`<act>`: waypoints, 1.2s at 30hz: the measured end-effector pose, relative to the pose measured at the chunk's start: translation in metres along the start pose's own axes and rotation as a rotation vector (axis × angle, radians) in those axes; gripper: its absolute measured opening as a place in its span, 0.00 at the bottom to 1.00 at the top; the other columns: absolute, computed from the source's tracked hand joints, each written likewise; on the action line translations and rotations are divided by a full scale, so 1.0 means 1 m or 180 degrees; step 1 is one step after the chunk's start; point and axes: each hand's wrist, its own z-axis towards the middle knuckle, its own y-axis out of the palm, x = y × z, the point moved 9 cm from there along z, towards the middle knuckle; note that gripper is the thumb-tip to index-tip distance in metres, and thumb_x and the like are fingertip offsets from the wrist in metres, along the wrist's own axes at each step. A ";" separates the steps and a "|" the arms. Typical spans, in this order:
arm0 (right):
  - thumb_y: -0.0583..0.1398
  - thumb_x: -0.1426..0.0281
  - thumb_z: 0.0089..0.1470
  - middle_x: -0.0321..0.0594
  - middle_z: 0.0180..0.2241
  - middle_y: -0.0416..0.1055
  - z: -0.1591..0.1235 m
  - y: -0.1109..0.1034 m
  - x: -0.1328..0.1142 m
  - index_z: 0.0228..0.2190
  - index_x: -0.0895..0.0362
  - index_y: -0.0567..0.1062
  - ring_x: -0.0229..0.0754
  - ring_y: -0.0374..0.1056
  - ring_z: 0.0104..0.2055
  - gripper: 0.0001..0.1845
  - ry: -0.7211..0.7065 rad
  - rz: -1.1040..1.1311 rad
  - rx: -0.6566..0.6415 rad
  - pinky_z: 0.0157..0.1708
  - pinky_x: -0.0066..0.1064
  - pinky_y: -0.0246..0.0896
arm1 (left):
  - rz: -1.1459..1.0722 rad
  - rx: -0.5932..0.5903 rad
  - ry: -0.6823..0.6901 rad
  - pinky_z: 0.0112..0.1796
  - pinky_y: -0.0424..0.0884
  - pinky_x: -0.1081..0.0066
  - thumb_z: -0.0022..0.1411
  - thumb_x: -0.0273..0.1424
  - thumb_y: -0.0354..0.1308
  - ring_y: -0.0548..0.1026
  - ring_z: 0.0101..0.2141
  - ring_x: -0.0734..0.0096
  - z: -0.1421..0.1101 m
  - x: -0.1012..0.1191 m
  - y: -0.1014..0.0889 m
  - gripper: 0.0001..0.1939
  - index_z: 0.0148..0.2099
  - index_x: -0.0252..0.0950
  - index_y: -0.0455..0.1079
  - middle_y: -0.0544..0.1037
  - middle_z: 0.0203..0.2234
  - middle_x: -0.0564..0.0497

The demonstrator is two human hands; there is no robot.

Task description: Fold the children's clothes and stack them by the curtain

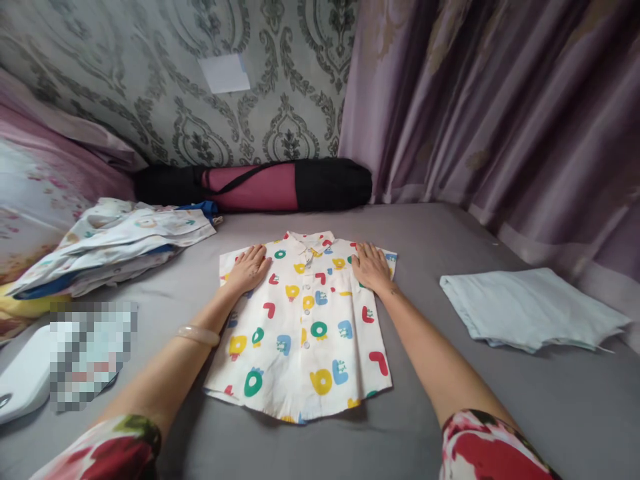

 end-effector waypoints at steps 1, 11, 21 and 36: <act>0.41 0.63 0.66 0.49 0.67 0.50 -0.001 -0.002 0.000 0.64 0.63 0.55 0.49 0.44 0.68 0.30 0.0040 0.0001 0.0009 0.65 0.43 0.36 | 0.0028 0.0076 0.0036 0.61 0.49 0.56 0.71 0.40 0.36 0.55 0.63 0.55 0.000 0.002 -0.003 0.25 0.63 0.33 0.57 0.59 0.63 0.40; 0.40 0.62 0.66 0.50 0.68 0.42 0.003 -0.001 -0.114 0.65 0.66 0.51 0.47 0.36 0.70 0.32 -0.0604 0.0501 -0.0292 0.66 0.41 0.30 | 0.0208 -0.0288 0.0126 0.52 0.63 0.60 0.67 0.34 0.46 0.66 0.55 0.53 -0.054 0.040 -0.023 0.21 0.59 0.30 0.58 0.65 0.55 0.34; 0.43 0.63 0.65 0.48 0.61 0.63 -0.007 -0.028 -0.083 0.59 0.61 0.63 0.41 0.59 0.61 0.27 -0.0246 0.1872 0.0152 0.58 0.30 0.53 | -0.0665 0.0186 -0.0682 0.51 0.66 0.59 0.60 0.45 0.52 0.69 0.47 0.57 -0.184 -0.032 -0.038 0.18 0.42 0.36 0.69 0.71 0.42 0.42; 0.54 0.54 0.57 0.41 0.32 0.77 -0.199 -0.036 0.009 0.29 0.51 0.74 0.47 0.72 0.35 0.17 0.0763 0.0424 -0.0538 0.27 0.30 0.52 | -0.0976 0.0030 -0.0968 0.41 0.69 0.61 0.47 0.51 0.56 0.71 0.39 0.55 -0.214 -0.029 -0.037 0.19 0.21 0.40 0.68 0.72 0.31 0.45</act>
